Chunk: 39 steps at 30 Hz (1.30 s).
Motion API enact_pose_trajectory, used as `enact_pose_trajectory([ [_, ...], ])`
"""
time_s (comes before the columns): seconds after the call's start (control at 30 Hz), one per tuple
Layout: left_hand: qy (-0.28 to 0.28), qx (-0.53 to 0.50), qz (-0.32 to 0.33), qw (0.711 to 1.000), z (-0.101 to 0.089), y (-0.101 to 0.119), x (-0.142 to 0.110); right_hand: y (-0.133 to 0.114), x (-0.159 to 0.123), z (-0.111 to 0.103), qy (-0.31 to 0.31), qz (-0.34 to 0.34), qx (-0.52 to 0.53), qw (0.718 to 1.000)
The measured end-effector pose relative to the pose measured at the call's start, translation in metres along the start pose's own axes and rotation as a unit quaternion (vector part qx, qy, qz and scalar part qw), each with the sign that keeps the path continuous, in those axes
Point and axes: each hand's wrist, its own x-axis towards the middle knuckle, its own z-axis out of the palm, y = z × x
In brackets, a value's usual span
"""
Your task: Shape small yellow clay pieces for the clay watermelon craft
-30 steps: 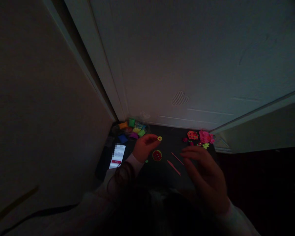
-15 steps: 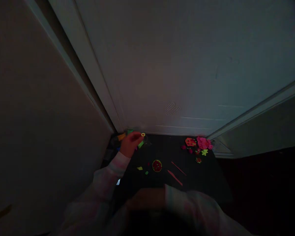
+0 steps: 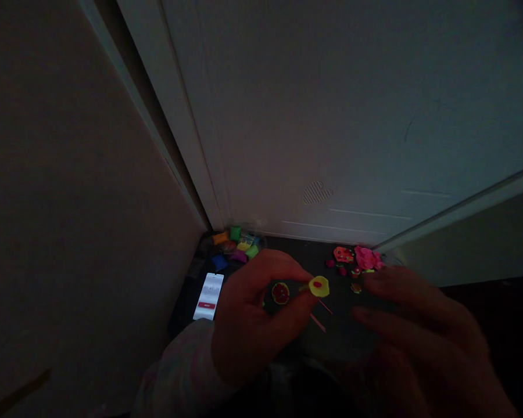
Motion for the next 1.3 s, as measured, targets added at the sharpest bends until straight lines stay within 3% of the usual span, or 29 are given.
enact_pose_trajectory([
  [0.17, 0.013, 0.056, 0.054, 0.997, 0.002, 0.006, -0.003, -0.003, 0.006, 0.006, 0.006, -0.034, -0.056, 0.998],
  [0.4, 0.002, 0.107, 0.098, 0.989, 0.003, 0.009, -0.001, 0.000, 0.006, 0.016, 0.033, -0.047, -0.039, 0.998],
  [0.97, 0.000, 0.146, 0.112, 0.983, 0.005, 0.003, 0.000, 0.007, 0.001, 0.022, 0.029, -0.022, -0.022, 0.999],
  [1.3, -0.002, 0.148, 0.115, 0.982, 0.004, 0.001, 0.000, 0.010, 0.002, 0.020, 0.011, -0.049, -0.055, 0.997],
])
